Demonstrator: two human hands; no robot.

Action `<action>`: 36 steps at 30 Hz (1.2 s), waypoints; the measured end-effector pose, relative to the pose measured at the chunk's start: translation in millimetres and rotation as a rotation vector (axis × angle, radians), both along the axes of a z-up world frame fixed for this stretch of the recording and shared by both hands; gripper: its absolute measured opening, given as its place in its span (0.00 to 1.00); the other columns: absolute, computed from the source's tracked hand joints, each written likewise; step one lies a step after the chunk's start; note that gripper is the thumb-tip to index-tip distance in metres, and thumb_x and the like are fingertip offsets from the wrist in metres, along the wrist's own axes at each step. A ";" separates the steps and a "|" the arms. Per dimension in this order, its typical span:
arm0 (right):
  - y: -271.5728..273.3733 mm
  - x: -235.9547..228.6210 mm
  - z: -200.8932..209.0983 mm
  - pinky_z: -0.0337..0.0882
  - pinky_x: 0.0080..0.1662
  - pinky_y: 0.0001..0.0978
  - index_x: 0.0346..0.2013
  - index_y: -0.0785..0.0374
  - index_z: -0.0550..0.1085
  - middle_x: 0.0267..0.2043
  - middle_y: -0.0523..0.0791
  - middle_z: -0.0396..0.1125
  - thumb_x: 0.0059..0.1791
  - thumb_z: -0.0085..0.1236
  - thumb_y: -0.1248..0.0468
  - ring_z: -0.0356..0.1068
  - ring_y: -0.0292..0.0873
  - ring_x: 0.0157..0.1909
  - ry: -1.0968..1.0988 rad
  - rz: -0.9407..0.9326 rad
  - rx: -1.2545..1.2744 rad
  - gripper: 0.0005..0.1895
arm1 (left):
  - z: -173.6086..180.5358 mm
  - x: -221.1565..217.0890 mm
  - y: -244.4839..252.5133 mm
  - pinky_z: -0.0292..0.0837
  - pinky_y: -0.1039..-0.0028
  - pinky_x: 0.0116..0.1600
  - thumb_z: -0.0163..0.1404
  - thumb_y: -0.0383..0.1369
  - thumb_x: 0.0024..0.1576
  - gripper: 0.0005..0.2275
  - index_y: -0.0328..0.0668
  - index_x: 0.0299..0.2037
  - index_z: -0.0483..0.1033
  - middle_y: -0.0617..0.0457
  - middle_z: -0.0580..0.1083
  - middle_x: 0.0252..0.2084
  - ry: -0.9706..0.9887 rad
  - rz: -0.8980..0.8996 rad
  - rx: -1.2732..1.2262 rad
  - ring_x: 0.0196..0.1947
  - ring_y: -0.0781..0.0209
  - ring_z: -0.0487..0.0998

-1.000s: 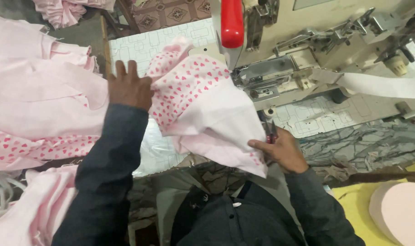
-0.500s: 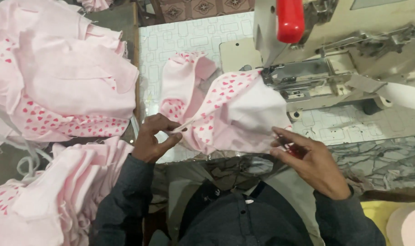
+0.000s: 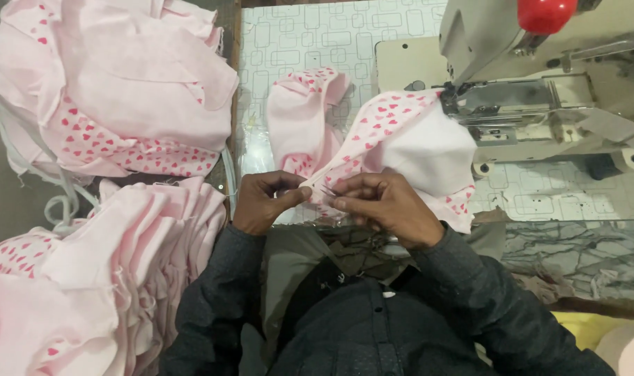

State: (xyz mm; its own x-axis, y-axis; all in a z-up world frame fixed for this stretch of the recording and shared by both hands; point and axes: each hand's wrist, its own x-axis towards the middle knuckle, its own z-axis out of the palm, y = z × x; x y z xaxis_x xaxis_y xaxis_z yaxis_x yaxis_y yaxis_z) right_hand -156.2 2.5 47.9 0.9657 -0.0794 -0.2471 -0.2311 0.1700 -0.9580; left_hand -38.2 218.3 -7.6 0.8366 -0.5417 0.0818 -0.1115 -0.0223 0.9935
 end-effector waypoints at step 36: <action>21.8 122.7 -116.3 0.75 0.45 0.40 0.41 0.57 0.77 0.36 0.45 0.75 0.50 0.56 0.65 0.77 0.51 0.42 -0.300 0.052 -0.858 0.07 | -19.5 -58.1 22.4 0.73 0.72 0.33 0.60 0.35 0.53 0.03 0.54 0.28 0.82 0.60 0.76 0.17 -0.708 0.535 0.674 0.24 0.58 0.79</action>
